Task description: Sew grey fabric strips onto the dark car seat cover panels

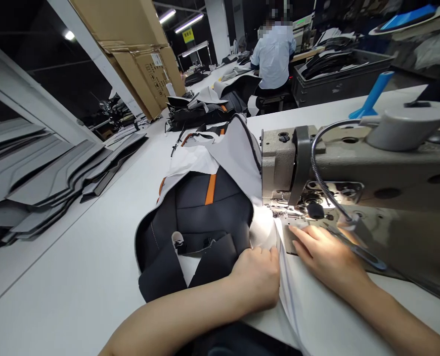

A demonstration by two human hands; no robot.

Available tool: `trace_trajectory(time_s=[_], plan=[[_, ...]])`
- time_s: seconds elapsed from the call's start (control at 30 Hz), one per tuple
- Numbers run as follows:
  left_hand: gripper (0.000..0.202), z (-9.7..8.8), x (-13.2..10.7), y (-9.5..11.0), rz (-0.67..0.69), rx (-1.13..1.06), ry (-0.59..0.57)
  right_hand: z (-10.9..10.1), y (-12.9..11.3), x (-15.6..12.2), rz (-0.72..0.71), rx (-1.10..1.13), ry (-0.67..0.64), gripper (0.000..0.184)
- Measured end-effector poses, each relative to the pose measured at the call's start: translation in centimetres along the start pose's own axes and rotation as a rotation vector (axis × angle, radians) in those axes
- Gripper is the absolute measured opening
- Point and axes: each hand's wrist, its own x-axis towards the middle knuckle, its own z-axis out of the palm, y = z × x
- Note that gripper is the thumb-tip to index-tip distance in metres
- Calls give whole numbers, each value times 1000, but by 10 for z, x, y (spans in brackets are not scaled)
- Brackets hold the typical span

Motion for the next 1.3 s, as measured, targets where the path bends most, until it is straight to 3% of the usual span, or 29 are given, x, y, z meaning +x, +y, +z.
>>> trace_trajectory(time_s=[0.1, 0.23, 0.37, 0.63, 0.8, 0.97, 1.17, 1.3], plan=[[39, -3, 3, -4, -7, -11, 35, 16, -4, -2, -18, 62, -24, 34], [39, -3, 8, -11, -7, -8, 122, 21, -21, -5, -3, 206, -66, 34], [42, 1, 11, -17, -2, -15, 200, 20, -23, -4, 99, 344, -48, 32], [33, 15, 2, -30, 148, 6, 247, 18, -22, 0, 308, 566, 29, 27], [27, 27, 13, -38, 207, -45, 356, 17, -25, -2, 248, 539, 37, 27], [21, 35, 34, -50, 178, -33, 488, 16, -27, -2, 164, 460, 52, 28], [19, 37, 58, -71, 218, -22, 601, 19, -29, 0, 59, 394, -17, 32], [21, 36, 63, -74, 208, -29, 639, 21, -28, -1, 39, 393, -49, 33]])
